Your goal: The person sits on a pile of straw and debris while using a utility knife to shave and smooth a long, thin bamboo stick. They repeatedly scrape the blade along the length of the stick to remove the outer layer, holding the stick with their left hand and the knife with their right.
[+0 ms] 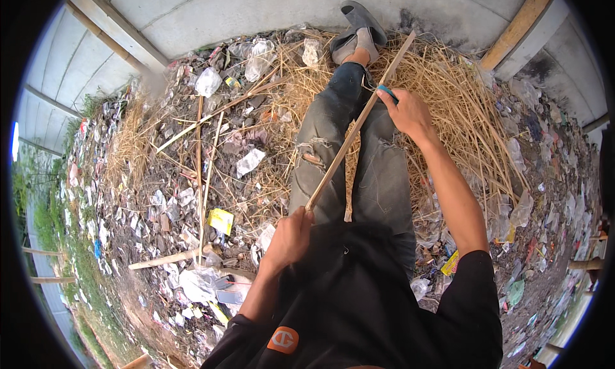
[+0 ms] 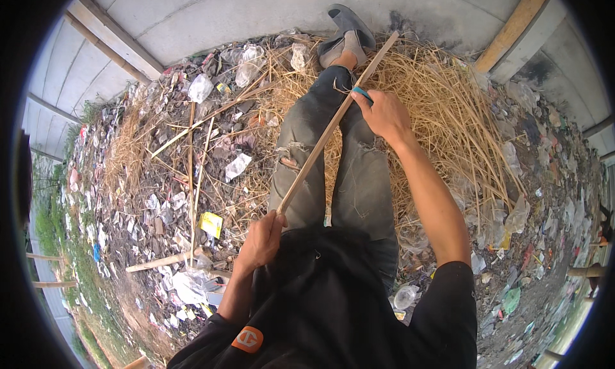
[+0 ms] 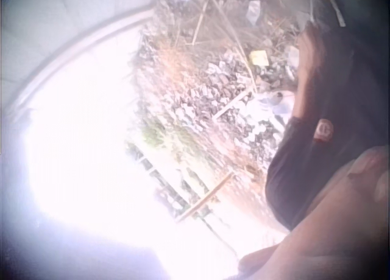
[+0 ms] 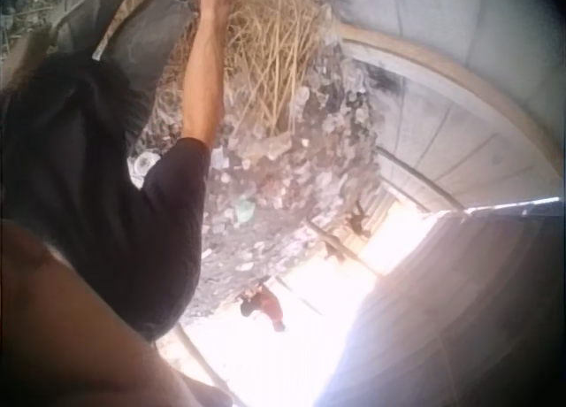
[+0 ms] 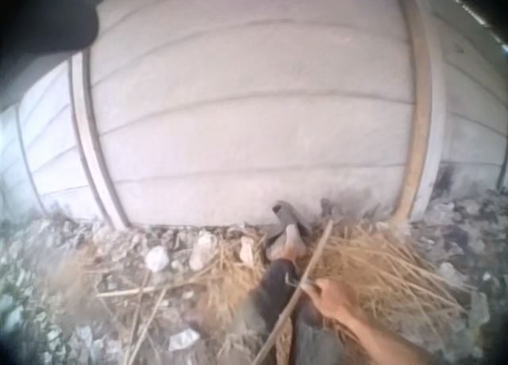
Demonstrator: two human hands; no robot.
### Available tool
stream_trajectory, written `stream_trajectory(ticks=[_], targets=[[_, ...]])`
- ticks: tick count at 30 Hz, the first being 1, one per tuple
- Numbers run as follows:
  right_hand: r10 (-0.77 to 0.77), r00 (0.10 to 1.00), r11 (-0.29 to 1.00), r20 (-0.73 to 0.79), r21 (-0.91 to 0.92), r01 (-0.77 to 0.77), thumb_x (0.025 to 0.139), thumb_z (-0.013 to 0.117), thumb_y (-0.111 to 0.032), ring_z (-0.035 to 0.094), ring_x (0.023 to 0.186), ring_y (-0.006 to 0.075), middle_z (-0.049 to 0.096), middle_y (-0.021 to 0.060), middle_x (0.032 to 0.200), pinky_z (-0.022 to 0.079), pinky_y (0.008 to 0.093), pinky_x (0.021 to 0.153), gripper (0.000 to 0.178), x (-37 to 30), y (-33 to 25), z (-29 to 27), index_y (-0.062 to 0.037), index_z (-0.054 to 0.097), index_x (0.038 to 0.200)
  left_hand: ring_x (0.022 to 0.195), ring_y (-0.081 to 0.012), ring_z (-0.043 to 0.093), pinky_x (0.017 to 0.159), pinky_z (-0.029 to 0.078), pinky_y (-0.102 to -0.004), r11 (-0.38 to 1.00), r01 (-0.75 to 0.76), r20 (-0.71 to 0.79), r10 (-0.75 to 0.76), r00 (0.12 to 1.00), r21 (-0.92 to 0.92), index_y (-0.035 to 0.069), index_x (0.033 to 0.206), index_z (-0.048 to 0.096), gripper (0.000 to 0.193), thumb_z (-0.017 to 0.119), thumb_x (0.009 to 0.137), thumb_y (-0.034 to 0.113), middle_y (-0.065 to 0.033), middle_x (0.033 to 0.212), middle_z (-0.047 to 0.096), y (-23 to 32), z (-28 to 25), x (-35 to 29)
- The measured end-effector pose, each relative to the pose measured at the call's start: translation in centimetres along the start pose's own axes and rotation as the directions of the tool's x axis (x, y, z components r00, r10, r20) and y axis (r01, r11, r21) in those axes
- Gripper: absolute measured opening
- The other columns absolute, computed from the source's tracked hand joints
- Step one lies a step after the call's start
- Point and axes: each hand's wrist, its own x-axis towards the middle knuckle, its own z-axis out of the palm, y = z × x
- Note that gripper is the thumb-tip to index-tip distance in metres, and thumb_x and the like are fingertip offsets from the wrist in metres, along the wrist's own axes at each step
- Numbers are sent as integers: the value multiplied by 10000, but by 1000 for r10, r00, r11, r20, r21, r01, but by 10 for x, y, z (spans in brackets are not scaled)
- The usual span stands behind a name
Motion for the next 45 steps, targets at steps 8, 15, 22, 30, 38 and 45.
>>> stream_trajectory(ticks=[8, 15, 22, 30, 38, 45], targets=[[-78, 993, 982, -94, 165, 92, 1013, 465, -615, 669, 718, 454, 659, 262, 700, 518, 526, 649, 684, -6, -26, 14, 11, 660, 819, 774, -491, 644, 684, 488, -515, 997, -22, -6, 23, 1000, 73, -29, 927, 572, 281, 487, 1059, 204, -273, 768, 649, 5, -41, 20], [-121, 987, 990, -106, 63, 128, 1016, 462, -605, 685, 670, 418, 665, 214, 657, 529, 508, 597, 634, -7, -29, 15, -33, 659, 825, 757, -525, 598, 648, 455, -534, 991, -5, -9, 6, 1000, 134, -32, 902, 517, 247, 545, 1025, 181, -307, 747, 605, -30, -37, 10], [225, 937, 974, -267, 79, -212, 991, 486, -656, 562, 554, 292, 581, 116, 590, 397, 430, 534, 706, 49, 76, -22, -14, 656, 750, 541, -403, 499, 561, 408, -465, 994, 95, 87, -99, 991, 49, -23, 851, 539, 275, 551, 1018, 195, -238, 603, 505, -71, -45, -28], [126, 981, 839, -145, 543, -27, 937, 659, -561, 427, 608, 118, 452, -12, 632, 344, 330, 582, 545, 6, 16, -9, -38, 627, 787, 627, -73, 410, 563, 358, -290, 935, 131, 67, -115, 991, -329, 20, 910, 596, 379, 492, 1088, 338, 34, 654, 470, -55, -34, 10], [0, 999, 584, -44, 811, 36, 867, 754, -537, 446, 645, 104, 478, -31, 709, 384, 284, 633, 481, -6, -77, -8, -66, 656, 867, 558, -41, 383, 502, 299, -262, 905, 113, 56, -99, 994, -409, 40, 920, 586, 372, 493, 1094, 355, 58, 628, 442, -23, -40, 44], [25, 996, 585, -88, 809, 57, 843, 822, -454, 425, 611, 78, 445, -40, 657, 368, 277, 563, 485, -11, -92, 26, -90, 515, 748, 591, -95, 389, 545, 336, -327, 987, 35, -3, -36, 999, -157, 6, 932, 628, 380, 510, 1080, 335, 8, 608, 416, -24, -22, 45]])
